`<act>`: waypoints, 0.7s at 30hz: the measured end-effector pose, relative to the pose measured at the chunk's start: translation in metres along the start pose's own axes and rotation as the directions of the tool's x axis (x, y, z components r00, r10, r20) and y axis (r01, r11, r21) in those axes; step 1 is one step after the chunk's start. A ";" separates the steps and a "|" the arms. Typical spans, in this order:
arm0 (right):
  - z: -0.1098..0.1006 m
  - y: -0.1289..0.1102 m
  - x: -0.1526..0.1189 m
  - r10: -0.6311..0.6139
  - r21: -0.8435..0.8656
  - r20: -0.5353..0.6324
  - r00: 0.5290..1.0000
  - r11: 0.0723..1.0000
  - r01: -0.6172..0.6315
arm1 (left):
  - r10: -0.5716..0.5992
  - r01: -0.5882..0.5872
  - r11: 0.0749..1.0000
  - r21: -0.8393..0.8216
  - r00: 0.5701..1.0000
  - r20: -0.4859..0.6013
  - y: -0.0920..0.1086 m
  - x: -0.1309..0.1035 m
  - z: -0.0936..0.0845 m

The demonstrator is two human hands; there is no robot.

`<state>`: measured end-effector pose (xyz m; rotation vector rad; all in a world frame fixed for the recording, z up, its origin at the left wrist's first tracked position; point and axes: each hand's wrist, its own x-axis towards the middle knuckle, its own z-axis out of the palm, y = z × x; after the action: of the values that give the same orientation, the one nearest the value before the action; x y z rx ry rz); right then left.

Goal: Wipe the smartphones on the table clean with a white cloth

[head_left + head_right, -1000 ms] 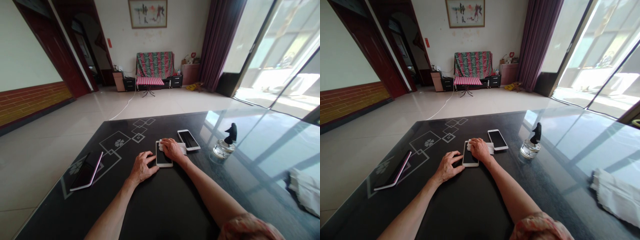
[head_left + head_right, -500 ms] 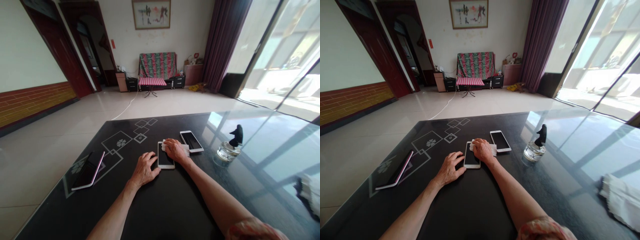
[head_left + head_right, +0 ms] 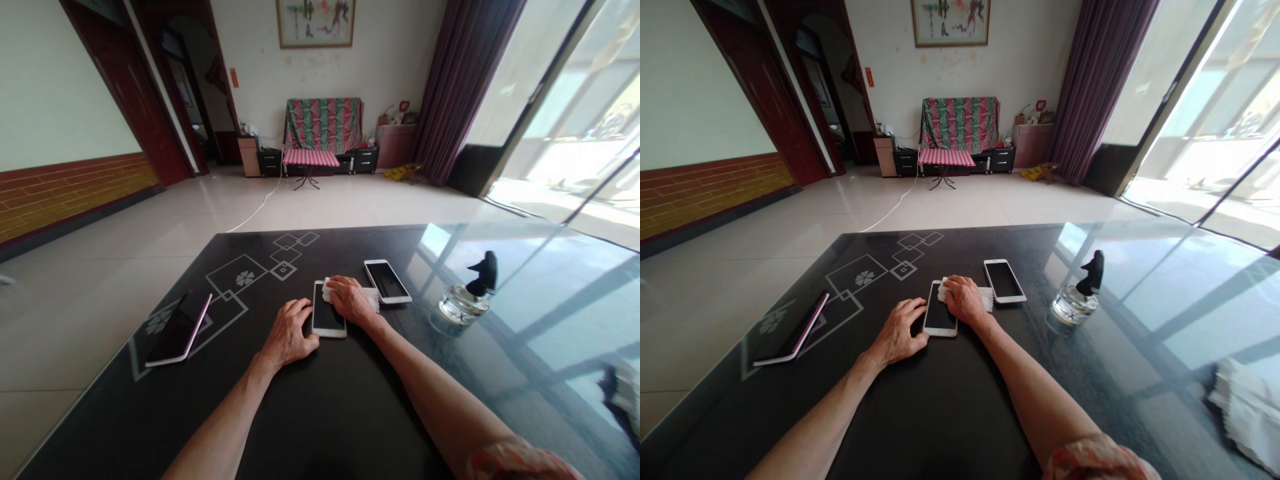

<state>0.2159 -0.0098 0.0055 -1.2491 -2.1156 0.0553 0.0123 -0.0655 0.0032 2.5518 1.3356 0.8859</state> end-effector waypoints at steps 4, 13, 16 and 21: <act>0.002 -0.001 0.001 -0.068 0.033 0.014 0.998 0.997 0.067 | -0.009 0.009 1.000 0.015 1.000 0.015 0.003 0.000 -0.003; 0.002 -0.005 0.003 -0.101 0.028 0.036 0.994 0.995 0.100 | -0.027 0.021 0.998 0.056 0.995 0.097 0.005 0.001 -0.006; 0.002 -0.006 0.003 -0.080 0.018 0.035 0.996 0.997 0.080 | -0.027 0.021 0.998 0.058 0.995 0.098 0.004 0.001 -0.006; -0.002 -0.012 0.002 -0.080 -0.034 0.062 0.995 0.996 0.082 | -0.029 0.025 0.998 0.051 0.996 0.087 0.006 0.002 -0.007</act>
<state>0.2067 -0.0154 0.0123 -1.1950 -2.2267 0.0190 0.0140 -0.0685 0.0118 2.5705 1.3795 0.7361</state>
